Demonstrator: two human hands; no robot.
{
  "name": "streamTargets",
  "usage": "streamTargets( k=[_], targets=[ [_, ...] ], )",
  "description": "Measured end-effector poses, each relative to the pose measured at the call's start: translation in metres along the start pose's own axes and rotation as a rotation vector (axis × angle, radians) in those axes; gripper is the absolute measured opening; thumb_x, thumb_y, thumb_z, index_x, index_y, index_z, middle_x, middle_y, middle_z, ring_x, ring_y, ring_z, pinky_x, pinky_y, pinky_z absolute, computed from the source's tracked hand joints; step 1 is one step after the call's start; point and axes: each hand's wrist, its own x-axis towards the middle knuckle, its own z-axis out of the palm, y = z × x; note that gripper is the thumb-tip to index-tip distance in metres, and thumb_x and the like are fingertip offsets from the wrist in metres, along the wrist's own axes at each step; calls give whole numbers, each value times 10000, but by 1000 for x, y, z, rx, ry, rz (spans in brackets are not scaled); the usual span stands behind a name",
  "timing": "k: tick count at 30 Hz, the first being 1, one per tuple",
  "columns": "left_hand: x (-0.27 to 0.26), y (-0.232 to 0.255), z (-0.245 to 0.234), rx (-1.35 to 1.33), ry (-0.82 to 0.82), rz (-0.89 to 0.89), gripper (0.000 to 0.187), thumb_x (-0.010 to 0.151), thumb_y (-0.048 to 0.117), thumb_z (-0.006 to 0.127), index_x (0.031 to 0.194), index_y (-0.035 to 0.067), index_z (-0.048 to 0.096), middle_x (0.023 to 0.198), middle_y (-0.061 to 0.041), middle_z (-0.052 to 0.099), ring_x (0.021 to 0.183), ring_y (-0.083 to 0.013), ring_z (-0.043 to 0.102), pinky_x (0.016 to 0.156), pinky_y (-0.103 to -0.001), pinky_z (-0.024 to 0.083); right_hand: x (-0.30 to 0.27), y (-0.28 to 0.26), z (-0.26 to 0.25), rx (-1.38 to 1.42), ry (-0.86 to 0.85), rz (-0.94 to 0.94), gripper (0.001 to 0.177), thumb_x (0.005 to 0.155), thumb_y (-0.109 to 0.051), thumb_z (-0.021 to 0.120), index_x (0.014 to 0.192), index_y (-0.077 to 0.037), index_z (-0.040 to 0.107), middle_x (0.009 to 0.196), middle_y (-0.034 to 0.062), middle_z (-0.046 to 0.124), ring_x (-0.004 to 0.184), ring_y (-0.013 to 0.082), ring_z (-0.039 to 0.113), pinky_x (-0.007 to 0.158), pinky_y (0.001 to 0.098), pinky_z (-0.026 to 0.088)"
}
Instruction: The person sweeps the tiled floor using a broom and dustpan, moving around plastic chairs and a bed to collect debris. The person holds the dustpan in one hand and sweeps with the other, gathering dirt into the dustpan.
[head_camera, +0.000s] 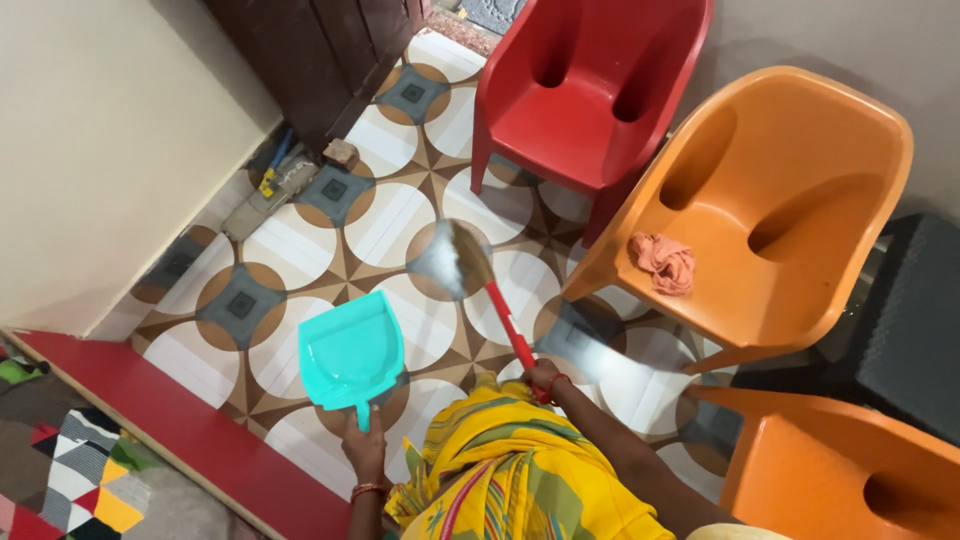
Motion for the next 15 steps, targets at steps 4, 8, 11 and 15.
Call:
streamTargets(
  k=[4, 8, 11, 15],
  targets=[
    [1, 12, 24, 20, 7, 25, 316, 943, 344, 682, 1005, 34, 665, 631, -119, 632, 495, -219, 602, 534, -385, 479, 23, 9, -25, 140, 110, 6, 177, 850, -58, 693, 955, 77, 645, 674, 175, 638, 475, 262, 612, 445, 390, 502],
    [-15, 13, 33, 24, 50, 80, 314, 948, 338, 692, 964, 25, 668, 625, -114, 628, 500, -199, 590, 542, -380, 483, 71, 28, -47, 431, 78, 54, 136, 879, -53, 692, 923, 56, 624, 690, 141, 624, 533, 247, 615, 480, 392, 516],
    [-32, 10, 35, -4, 101, 79, 288, 939, 316, 687, 1009, 37, 673, 661, -107, 643, 530, -180, 588, 544, -386, 482, 97, 35, -59, 450, -13, 169, 116, 891, -52, 694, 930, 33, 625, 708, 126, 628, 568, 244, 616, 511, 387, 533],
    [-49, 7, 36, -31, 140, -87, 289, 960, 313, 675, 997, 27, 662, 695, -115, 635, 529, -197, 573, 527, -402, 479, 105, 22, -53, 189, -218, 153, 151, 877, -73, 694, 937, 44, 620, 714, 133, 648, 551, 234, 623, 503, 366, 545]
  ],
)
